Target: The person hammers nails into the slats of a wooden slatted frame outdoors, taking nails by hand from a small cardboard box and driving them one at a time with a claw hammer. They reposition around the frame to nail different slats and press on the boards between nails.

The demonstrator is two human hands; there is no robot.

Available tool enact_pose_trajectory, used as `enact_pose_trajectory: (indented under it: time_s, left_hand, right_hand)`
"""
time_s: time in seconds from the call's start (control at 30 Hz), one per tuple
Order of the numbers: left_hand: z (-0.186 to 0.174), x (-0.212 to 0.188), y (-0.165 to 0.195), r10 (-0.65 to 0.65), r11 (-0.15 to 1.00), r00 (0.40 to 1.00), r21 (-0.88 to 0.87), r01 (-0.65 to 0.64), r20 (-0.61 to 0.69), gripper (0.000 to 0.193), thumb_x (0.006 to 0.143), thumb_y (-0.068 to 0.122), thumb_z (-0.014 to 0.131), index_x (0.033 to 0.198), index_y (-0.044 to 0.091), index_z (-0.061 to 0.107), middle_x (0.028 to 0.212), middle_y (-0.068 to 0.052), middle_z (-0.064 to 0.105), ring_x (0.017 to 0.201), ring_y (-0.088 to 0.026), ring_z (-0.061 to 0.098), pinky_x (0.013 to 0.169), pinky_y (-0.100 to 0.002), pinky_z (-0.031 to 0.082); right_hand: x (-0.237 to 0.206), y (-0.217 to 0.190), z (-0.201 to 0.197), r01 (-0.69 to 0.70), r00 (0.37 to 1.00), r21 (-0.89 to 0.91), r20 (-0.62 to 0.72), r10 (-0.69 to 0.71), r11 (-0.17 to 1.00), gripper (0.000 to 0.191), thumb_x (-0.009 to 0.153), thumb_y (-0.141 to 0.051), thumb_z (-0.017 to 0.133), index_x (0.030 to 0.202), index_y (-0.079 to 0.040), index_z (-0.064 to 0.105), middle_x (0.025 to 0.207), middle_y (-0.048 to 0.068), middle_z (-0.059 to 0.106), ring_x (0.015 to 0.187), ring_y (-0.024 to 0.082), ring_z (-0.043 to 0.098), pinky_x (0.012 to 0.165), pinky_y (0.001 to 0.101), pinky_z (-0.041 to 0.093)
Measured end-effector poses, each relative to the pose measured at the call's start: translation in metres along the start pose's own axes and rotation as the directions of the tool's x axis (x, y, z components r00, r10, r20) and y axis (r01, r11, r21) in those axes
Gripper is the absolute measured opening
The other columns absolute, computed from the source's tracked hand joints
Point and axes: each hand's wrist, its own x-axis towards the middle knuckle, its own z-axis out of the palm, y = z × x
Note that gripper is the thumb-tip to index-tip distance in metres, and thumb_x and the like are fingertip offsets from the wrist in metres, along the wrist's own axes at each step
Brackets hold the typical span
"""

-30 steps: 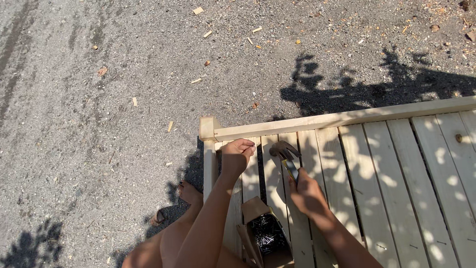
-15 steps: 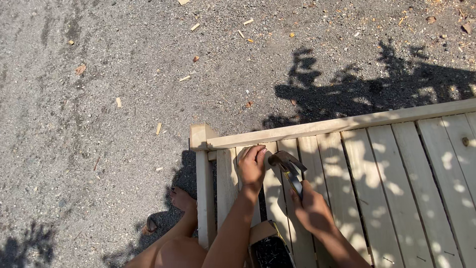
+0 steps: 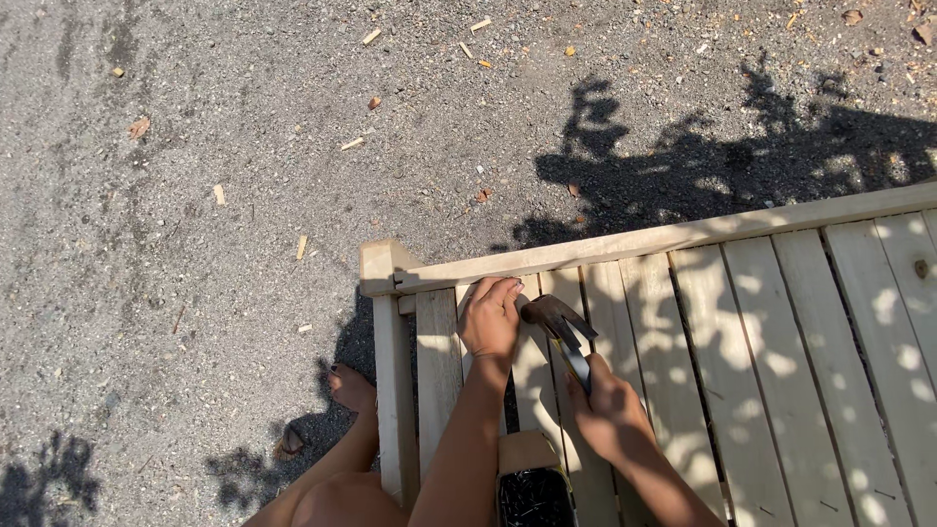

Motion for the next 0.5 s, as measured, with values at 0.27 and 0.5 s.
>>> enact_pose_trajectory:
  time_s: [0.27,0.5]
  left_hand:
    - [-0.002,-0.003,0.007,-0.005,0.992,1.0,0.125,0.005,0.003,0.01,0.091,0.027,0.071,0.096,0.021,0.078,0.1,0.002,0.072,0.088,-0.028,0.07,0.073,-0.042,0.055]
    - [-0.005,0.0,0.014,0.055,0.994,0.993,0.1,-0.045,-0.1,0.006,0.089,0.024,0.073,0.093,0.024,0.078,0.097,0.007,0.071,0.081,-0.023,0.072,0.068,-0.036,0.056]
  right_hand:
    - [0.004,0.01,0.006,0.076,0.995,-0.009,-0.059,-0.076,0.997,0.033,0.091,-0.029,0.065,0.113,-0.006,0.056,0.078,0.029,0.069,0.077,0.05,0.068,0.065,0.0552,0.053]
    - [0.003,0.001,0.001,-0.007,0.998,-0.061,-0.06,0.003,0.998,0.033,0.096,-0.034,0.062,0.11,-0.005,0.059,0.076,0.028,0.069,0.075,0.051,0.067,0.066,0.0566,0.051]
